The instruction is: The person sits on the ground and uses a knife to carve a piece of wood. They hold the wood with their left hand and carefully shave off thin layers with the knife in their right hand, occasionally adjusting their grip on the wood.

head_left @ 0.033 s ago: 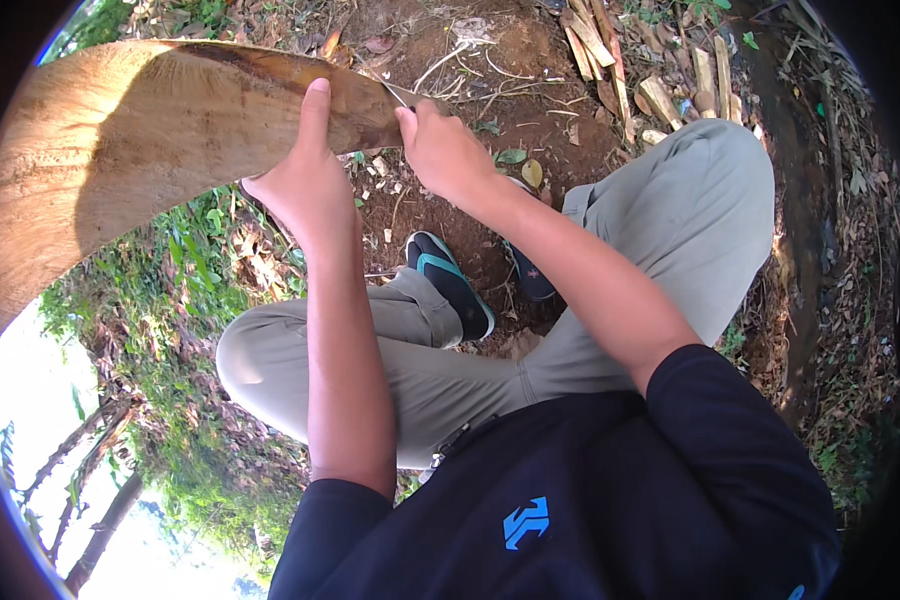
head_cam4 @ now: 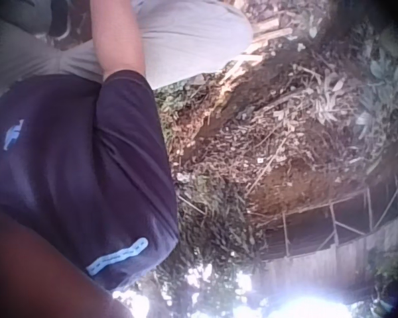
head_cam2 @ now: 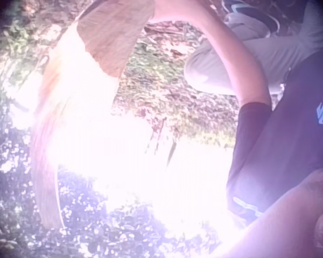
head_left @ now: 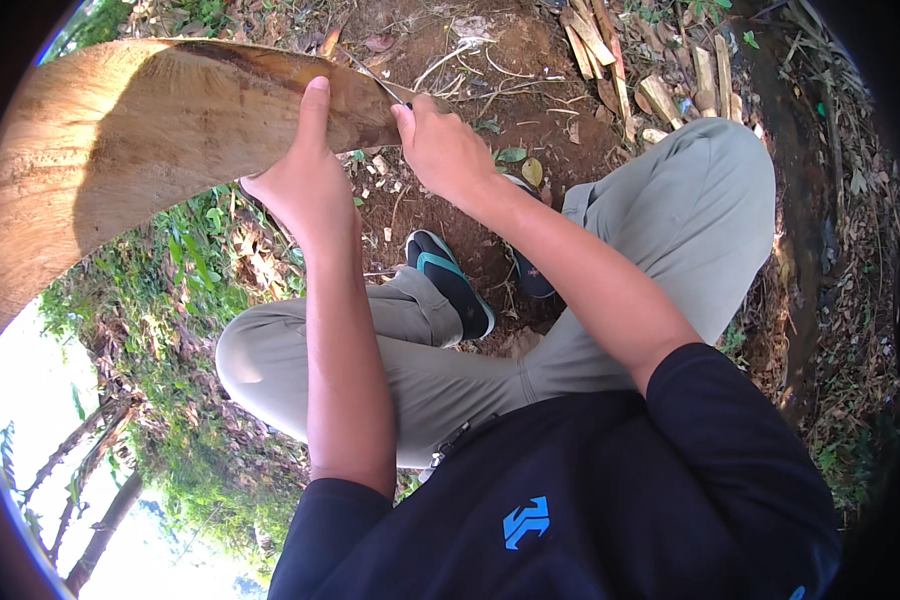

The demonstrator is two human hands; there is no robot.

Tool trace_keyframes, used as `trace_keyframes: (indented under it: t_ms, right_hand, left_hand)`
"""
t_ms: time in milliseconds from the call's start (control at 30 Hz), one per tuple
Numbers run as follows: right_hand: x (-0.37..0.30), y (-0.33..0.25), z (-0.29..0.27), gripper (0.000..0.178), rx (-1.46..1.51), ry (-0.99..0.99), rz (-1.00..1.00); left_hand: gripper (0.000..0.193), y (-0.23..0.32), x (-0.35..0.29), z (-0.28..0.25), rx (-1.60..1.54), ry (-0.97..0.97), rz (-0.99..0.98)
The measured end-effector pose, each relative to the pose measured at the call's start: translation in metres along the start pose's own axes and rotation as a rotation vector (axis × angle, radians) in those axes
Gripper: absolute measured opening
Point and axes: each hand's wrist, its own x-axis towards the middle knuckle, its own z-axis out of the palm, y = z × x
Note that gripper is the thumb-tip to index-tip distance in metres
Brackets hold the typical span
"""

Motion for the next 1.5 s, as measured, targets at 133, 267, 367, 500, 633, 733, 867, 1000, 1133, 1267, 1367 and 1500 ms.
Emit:
trace_keyframes:
  t_ms: [133,267,367,500,633,733,867,1000,1133,1267,1367,1500]
  right_hand:
    - [0.024,0.076,0.025,0.050,-0.099,-0.033,0.147]
    - [0.056,0.100,0.056,0.050,-0.016,-0.050,0.068]
    - [0.056,0.075,0.021,0.051,0.744,-0.555,0.548]
    - [0.060,0.074,0.037,0.049,0.334,-0.238,0.205]
    - [0.006,0.007,0.010,0.049,0.025,-0.050,0.047]
    - [0.012,0.033,0.011,0.050,-0.092,-0.010,0.047]
    - [0.039,0.081,0.033,0.051,-0.026,-0.115,0.156]
    - [0.050,0.068,0.021,0.046,0.639,-0.529,0.542]
    - [0.059,0.070,0.018,0.044,0.453,-0.358,0.345]
    - [0.019,0.020,0.012,0.045,0.021,-0.012,0.015]
    - [0.012,0.015,-0.001,0.047,-0.112,-0.039,0.044]
    - [0.037,0.088,0.033,0.050,-0.186,-0.028,0.128]
  left_hand:
    - [0.047,-0.002,0.000,0.006,-0.045,-0.021,0.041]
    - [0.046,0.002,0.000,0.010,-0.014,0.019,0.013]
    - [0.048,-0.002,0.007,-0.002,-0.006,0.036,-0.020]
    - [0.048,0.000,0.008,0.002,-0.071,0.016,-0.028]
    - [0.046,-0.003,0.006,-0.003,-0.064,0.030,0.027]
    - [0.047,0.002,0.005,0.000,-0.025,0.025,-0.003]
    - [0.055,0.000,0.004,0.003,-0.020,0.021,-0.028]
    - [0.055,-0.004,0.010,-0.004,-0.057,-0.004,-0.038]
    - [0.054,-0.001,0.009,0.001,-0.037,-0.006,-0.043]
    - [0.050,-0.001,0.004,-0.001,-0.016,-0.007,-0.003]
    - [0.049,0.003,0.002,0.002,-0.023,0.014,-0.007]
    - [0.049,0.002,0.002,0.006,0.000,-0.015,0.016]
